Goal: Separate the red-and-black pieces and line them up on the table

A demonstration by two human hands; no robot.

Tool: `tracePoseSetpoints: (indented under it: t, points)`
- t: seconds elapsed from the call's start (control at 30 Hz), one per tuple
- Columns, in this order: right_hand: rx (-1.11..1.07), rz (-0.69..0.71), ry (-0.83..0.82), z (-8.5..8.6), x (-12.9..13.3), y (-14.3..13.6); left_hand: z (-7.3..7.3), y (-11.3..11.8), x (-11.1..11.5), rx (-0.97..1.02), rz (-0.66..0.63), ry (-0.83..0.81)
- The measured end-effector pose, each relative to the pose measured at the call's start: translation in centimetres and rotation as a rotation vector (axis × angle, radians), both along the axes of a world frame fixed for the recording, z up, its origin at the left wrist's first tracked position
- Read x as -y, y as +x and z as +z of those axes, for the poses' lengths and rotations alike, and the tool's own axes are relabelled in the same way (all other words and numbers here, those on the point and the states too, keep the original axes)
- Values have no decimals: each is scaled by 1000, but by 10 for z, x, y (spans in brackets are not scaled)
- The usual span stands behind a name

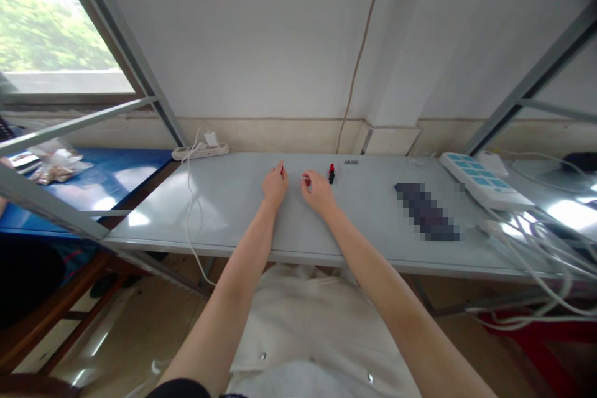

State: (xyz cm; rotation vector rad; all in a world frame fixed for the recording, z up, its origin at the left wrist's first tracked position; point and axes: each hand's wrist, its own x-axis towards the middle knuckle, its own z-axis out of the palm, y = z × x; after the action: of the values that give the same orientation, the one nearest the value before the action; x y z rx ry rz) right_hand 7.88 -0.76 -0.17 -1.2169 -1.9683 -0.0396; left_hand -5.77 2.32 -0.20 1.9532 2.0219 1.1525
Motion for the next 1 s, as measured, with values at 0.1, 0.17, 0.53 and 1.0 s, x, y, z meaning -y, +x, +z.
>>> tracePoseSetpoints:
  t: [0.1, 0.17, 0.53, 1.0]
  points:
    - [-33, 35, -29, -2, 3, 0, -1, -2, -2, 34, -2, 22]
    - [-52, 51, -55, -2, 4, 0, -2, -2, -5, 98, -23, 47]
    - [-252, -34, -200, 0, 4, 3, 11, 17, 5, 903, -365, -80]
    - [-407, -235, -138, 8, 5, 8, 14, 21, 13, 1090, -731, -204]
